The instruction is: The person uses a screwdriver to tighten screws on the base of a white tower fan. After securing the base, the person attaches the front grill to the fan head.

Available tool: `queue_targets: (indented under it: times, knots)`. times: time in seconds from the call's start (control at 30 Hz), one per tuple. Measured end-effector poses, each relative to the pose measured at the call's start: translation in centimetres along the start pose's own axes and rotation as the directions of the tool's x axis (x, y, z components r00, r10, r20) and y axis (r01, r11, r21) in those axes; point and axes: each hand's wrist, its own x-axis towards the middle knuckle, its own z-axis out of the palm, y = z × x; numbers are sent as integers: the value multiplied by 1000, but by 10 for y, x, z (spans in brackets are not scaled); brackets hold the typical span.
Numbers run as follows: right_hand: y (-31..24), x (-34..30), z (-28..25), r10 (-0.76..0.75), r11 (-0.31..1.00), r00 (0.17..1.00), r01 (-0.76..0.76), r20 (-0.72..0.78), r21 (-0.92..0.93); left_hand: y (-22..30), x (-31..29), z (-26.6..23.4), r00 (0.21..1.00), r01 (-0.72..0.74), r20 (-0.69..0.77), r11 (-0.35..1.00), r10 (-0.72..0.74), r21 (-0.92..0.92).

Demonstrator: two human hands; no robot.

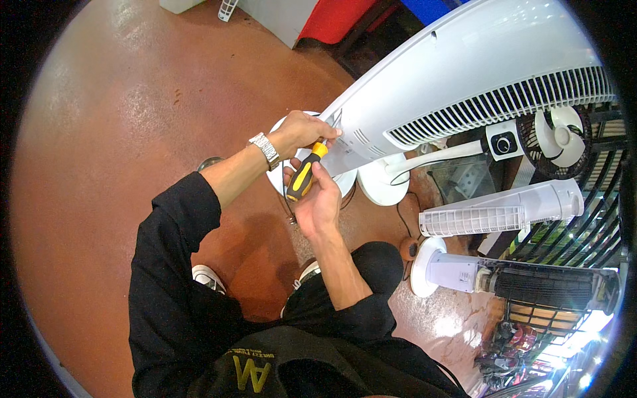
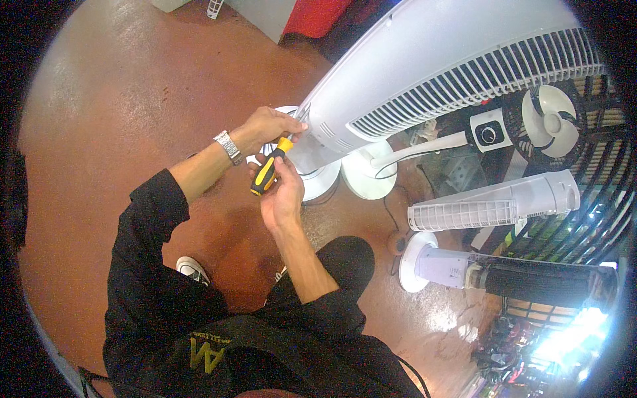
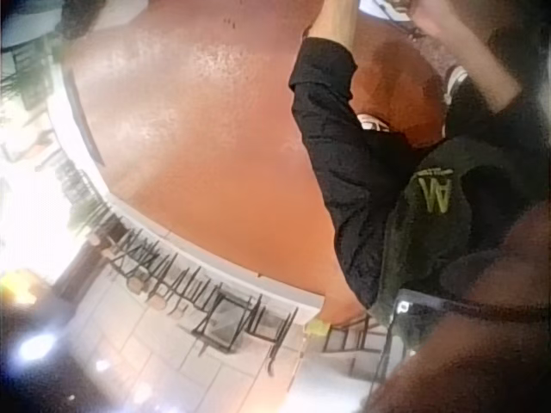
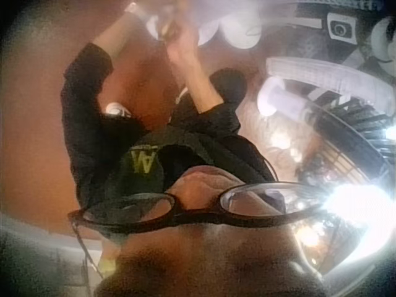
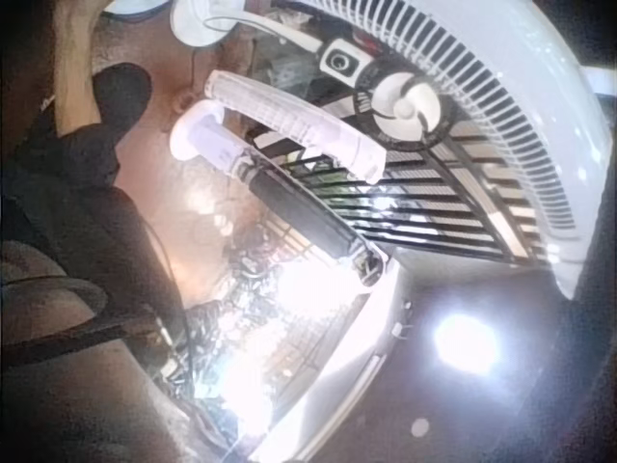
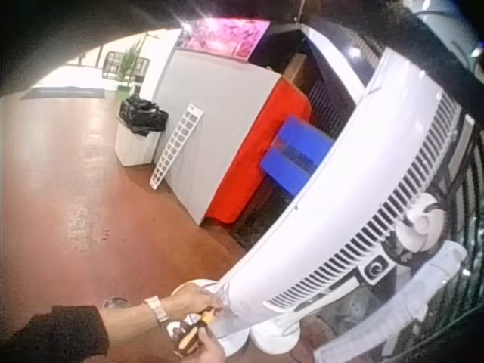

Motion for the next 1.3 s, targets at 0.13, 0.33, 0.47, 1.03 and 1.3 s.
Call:
queue_targets:
  times: [0.13, 0.33, 0.47, 1.03, 1.3]
  knots:
    - [6, -2, -3, -4, 950, 999, -10, -45, -312, -1, -9, 1, 998, 45, -41, 999, -45, 1]
    - [0, -2, 4, -15, 955, 990, -27, -138, -296, -6, 1, -1, 999, -23, -23, 1000, 23, 2]
    - [-1, -9, 8, 1, 991, 995, -14, -102, -130, -7, 2, -4, 998, -25, 65, 999, 27, -25]
    - [-1, -14, 12, -101, 959, 963, 28, -250, -280, -1, 0, -6, 995, 43, 90, 998, -40, -36]
    - [4, -14, 14, -182, 942, 963, 112, -199, -316, -6, -1, -4, 1000, 17, 20, 999, -17, -30]
